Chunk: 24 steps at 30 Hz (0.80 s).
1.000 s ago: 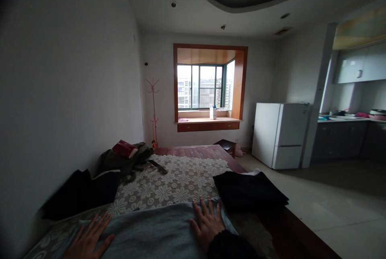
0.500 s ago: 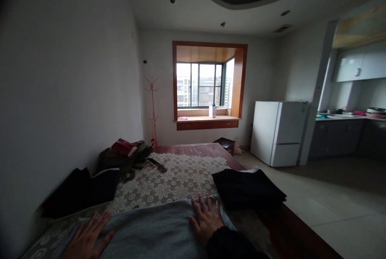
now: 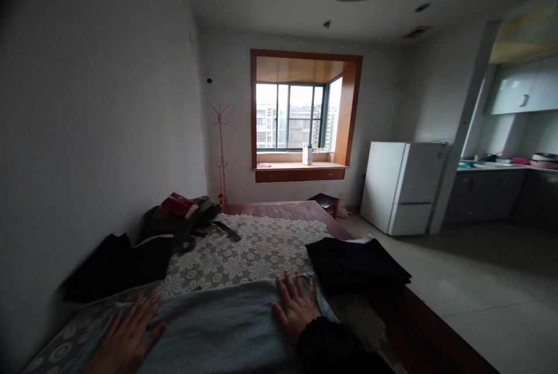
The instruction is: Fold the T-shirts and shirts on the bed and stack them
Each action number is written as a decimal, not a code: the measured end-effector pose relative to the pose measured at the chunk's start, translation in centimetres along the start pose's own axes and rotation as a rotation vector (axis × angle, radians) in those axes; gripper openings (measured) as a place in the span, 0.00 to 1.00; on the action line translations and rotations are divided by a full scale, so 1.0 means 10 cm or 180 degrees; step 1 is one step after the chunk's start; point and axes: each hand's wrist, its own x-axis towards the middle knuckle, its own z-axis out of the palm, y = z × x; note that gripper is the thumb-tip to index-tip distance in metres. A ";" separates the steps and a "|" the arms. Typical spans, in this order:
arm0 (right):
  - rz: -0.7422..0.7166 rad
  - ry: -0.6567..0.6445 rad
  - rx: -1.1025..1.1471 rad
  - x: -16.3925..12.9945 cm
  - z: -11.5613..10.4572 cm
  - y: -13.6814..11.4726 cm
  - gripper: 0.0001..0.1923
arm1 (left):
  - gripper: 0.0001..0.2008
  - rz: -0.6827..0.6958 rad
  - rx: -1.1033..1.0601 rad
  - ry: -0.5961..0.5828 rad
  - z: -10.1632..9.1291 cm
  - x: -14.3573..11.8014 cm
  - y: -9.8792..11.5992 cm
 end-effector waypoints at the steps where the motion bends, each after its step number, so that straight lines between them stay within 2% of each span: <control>1: -0.0021 0.0009 -0.0015 0.01 0.01 0.01 0.39 | 0.32 0.0030 0.0022 0.0043 0.01 0.00 0.00; 6: -0.0063 -0.0034 -0.0090 0.03 0.05 0.02 0.39 | 0.37 -0.0068 0.0008 -0.0050 0.00 0.01 0.02; 15: 0.0042 -0.0101 -0.0457 0.03 0.08 0.00 0.36 | 0.38 -0.0311 -0.0476 -0.0215 -0.30 0.01 0.16; 19: 0.0013 -0.0002 -0.0581 0.07 0.15 0.04 0.35 | 0.36 -0.0770 -0.0498 -0.0092 -0.38 -0.01 0.00; 22: 0.0016 -0.0017 -0.0644 0.06 0.14 0.03 0.36 | 0.38 -0.1147 -0.0372 -0.0030 -0.50 -0.10 -0.22; 24: 0.0016 -0.0087 -0.0691 0.03 0.07 0.00 0.36 | 0.41 -0.1365 -0.0351 -0.0142 -0.58 -0.17 -0.36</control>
